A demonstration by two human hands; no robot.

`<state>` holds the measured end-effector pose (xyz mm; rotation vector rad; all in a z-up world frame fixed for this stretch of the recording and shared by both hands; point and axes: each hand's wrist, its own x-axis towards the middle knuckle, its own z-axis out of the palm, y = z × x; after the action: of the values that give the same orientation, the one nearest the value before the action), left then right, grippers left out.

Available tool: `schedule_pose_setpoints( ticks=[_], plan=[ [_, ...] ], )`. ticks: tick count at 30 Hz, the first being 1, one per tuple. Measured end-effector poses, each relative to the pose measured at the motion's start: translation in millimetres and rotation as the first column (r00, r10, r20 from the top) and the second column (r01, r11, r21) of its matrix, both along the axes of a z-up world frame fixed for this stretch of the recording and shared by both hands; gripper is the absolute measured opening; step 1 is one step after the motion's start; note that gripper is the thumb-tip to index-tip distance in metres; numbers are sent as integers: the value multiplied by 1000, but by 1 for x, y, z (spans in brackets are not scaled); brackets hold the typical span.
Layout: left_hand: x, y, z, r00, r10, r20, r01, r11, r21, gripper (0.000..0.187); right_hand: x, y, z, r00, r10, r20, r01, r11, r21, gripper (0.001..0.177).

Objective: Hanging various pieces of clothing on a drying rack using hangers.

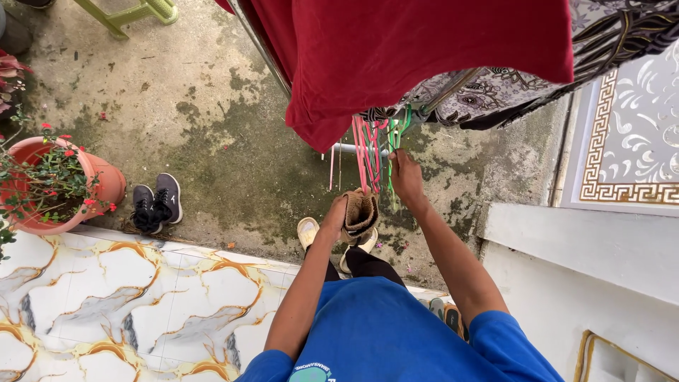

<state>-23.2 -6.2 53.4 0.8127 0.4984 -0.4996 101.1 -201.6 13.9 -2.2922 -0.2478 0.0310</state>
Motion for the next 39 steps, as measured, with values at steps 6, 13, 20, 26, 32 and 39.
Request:
schedule_pose_setpoints(
  ticks=[6,13,20,26,32,39],
  plan=[
    [-16,-9,-1,997,-33,-70,38,996,76,33,-11,-5,18,1000,-11,-4,11,996,-93,30],
    [-21,-11,-11,1000,9,-22,-8,999,39,29,-21,-1,20,973,-44,225,30,997,65,30],
    [-26,-17,10,998,-55,-18,57,988,143,34,-19,-7,31,997,-79,23,80,996,-43,35],
    [-25,-18,-7,999,-44,10,41,981,189,32,-30,-12,30,991,-130,-14,130,990,45,38],
    [-22,-5,9,960,-280,20,203,743,638,39,-56,-25,27,971,-95,220,88,995,42,33],
    [-6,-26,-4,948,-221,228,52,817,575,31,-78,-9,63,985,-111,129,98,989,107,36]
  ],
)
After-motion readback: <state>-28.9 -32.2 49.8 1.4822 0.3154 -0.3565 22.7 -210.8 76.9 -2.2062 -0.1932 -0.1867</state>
